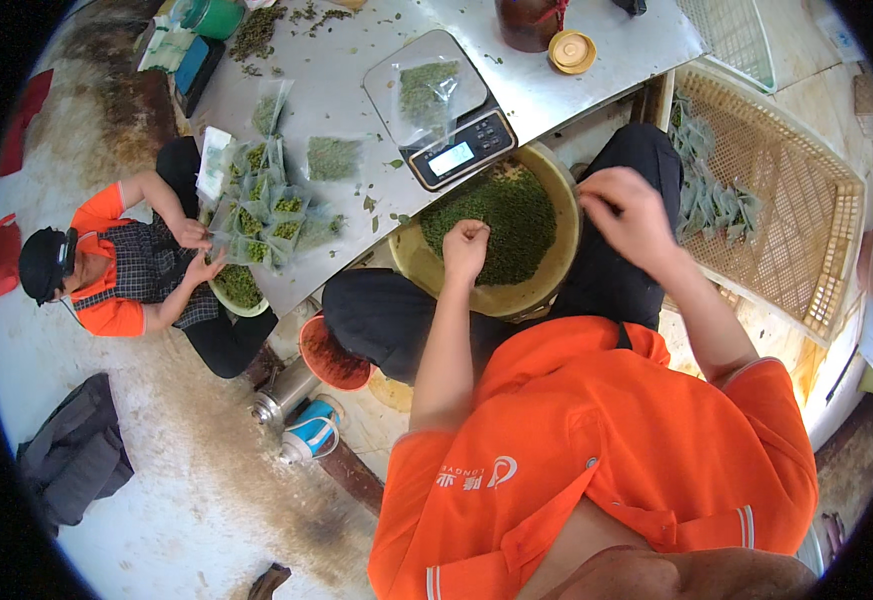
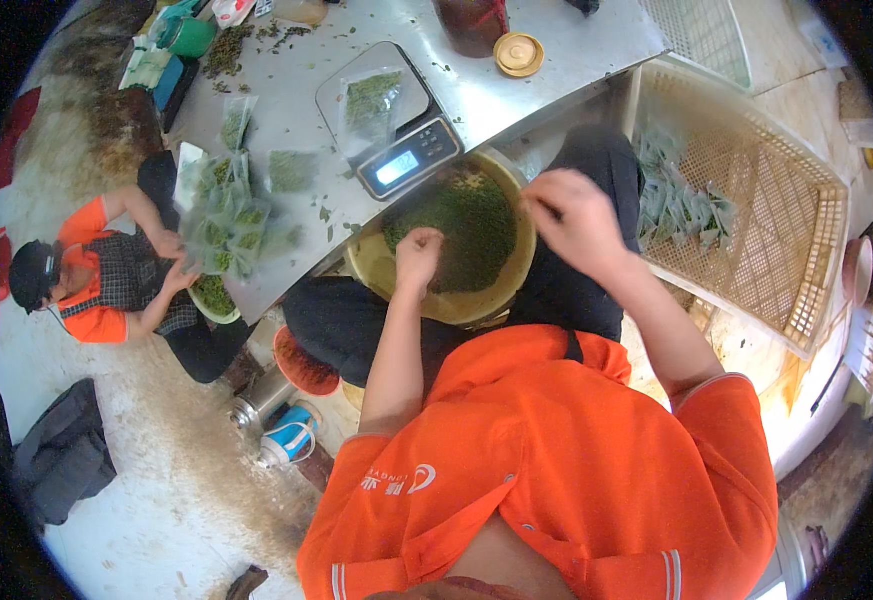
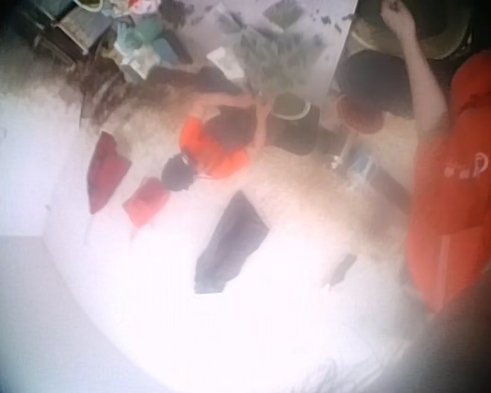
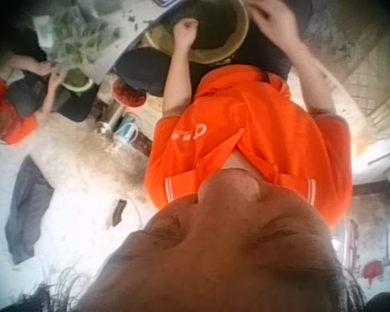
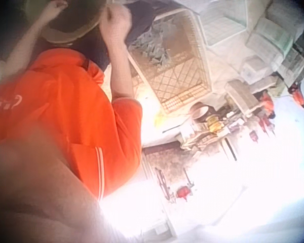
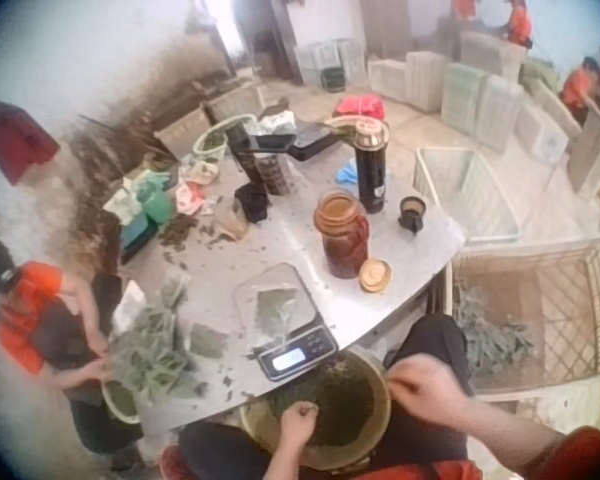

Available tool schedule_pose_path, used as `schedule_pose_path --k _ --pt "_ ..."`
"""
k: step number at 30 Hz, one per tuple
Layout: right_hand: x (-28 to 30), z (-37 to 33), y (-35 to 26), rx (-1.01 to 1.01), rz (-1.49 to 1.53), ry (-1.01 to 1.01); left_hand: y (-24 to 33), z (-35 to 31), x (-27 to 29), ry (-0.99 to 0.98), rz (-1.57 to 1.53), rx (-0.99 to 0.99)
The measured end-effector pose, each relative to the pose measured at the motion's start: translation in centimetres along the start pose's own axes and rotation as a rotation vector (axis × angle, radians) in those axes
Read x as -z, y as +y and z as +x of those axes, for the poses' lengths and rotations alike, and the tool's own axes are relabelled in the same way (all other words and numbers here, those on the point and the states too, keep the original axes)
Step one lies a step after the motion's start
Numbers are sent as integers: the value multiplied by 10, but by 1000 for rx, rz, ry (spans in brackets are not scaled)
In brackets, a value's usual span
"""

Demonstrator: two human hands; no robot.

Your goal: The person scoops green leaves from a bowl into small plastic bags, weighs each bag on a digital scale, and places the filled bags on the table. The person repeats this process continuously.

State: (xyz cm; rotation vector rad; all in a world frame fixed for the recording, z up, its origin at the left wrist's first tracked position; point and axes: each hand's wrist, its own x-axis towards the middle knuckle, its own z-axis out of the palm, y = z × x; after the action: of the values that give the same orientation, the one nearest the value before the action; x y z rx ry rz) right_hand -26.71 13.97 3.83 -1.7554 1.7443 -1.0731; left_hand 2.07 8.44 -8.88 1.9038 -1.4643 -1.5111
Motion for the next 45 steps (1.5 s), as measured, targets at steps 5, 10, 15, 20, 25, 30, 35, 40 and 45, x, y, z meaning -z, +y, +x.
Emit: schedule_pose_path --k 5,10,15,20,25,30,35,40,45 --pt "-69 4 -30 -113 175 -248 27 -51 27 -152 -567 137" --pt "-92 9 -48 -132 377 -396 43 -75 39 -175 -697 55" --pt "-98 8 -60 -248 378 -397 40 -76 39 -163 -729 -25" --pt "-103 1 -64 -333 385 -320 30 -72 25 -96 -815 -28" --pt "-103 8 -69 86 74 -112 25 -68 26 16 -945 26" --pt "-105 84 -82 658 -345 178 18 -71 60 260 -1026 -48" --pt "-130 140 -55 766 -525 232 18 -100 82 264 -997 -132" --pt "-132 140 -48 701 -589 248 15 -140 118 522 -807 -243" --pt "-128 135 -63 662 -516 311 -54 -156 174 960 -658 -180"
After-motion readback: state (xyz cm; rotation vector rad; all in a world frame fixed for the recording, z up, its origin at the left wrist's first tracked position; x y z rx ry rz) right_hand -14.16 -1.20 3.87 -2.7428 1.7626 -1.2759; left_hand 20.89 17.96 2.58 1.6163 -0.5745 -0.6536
